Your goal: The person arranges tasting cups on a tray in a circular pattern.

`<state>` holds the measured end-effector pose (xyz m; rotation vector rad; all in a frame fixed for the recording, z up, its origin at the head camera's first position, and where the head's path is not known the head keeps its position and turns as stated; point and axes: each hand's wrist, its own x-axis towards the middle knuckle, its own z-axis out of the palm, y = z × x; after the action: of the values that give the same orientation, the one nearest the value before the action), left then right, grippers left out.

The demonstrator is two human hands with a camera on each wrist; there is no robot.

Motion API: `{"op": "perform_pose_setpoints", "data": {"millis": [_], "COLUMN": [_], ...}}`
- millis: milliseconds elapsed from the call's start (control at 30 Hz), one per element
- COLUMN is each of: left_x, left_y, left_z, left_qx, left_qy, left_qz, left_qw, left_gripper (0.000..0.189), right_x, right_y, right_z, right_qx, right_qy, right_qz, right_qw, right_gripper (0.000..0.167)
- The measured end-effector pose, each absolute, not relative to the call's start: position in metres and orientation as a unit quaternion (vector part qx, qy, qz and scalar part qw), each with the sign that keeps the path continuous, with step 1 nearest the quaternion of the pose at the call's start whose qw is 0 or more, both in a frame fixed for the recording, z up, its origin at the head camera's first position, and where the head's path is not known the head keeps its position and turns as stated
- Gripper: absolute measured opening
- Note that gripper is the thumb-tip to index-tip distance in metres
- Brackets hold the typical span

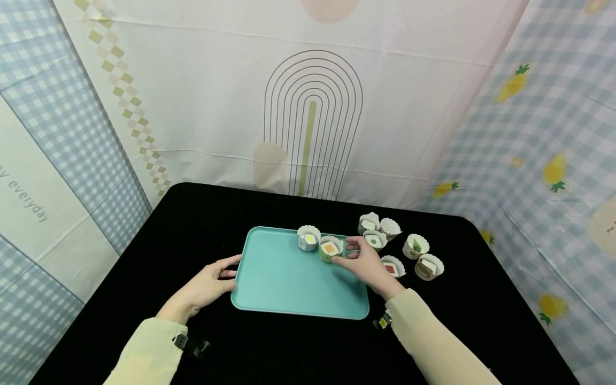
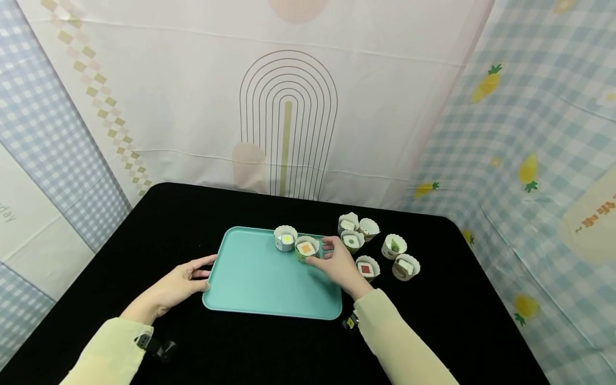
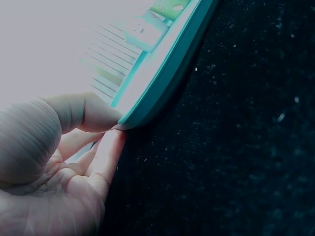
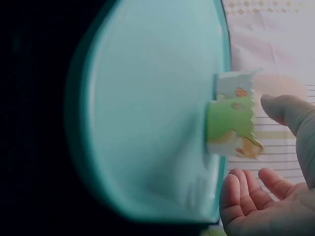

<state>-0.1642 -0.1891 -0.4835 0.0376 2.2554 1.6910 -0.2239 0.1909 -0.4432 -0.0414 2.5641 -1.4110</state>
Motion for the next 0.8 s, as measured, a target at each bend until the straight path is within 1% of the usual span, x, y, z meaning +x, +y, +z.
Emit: {"op": "perform_pose_setpoints", "data": {"millis": [67, 167, 333, 500, 700, 800], "left_x": [-0.164, -0.164, -0.164, -0.164, -0.164, -0.163], "left_y": [-0.189, -0.189, -0.19, -0.189, -0.189, -0.19], "left_z": [-0.483, -0.482, -0.482, -0.483, -0.482, -0.482], "left_qx": [0.014, 0.014, 0.012, 0.013, 0.017, 0.017], "left_qy": [0.789, 0.79, 0.791, 0.791, 0.792, 0.791], "left_qz": [0.593, 0.592, 0.59, 0.591, 0.59, 0.59], "left_qw": [0.161, 0.161, 0.159, 0.158, 0.156, 0.157], "left_gripper": [0.07, 0.069, 0.07, 0.07, 0.071, 0.071], "right_x": [-0.219, -0.213, -0.204, -0.197, -0.195, -0.194], "right_y": [0.199, 0.21, 0.229, 0.25, 0.275, 0.285], "right_z": [-0.437, -0.429, -0.417, -0.411, -0.413, -0.416], "right_qx": [-0.02, -0.034, -0.05, -0.06, -0.061, -0.061], "right_qy": [0.87, 0.876, 0.89, 0.897, 0.902, 0.905], "right_qz": [-0.48, -0.471, -0.447, -0.437, -0.427, -0.421], "right_qw": [0.108, 0.103, 0.071, 0.038, 0.009, 0.005], "right_gripper": [0.069, 0.074, 0.084, 0.084, 0.078, 0.074]}}
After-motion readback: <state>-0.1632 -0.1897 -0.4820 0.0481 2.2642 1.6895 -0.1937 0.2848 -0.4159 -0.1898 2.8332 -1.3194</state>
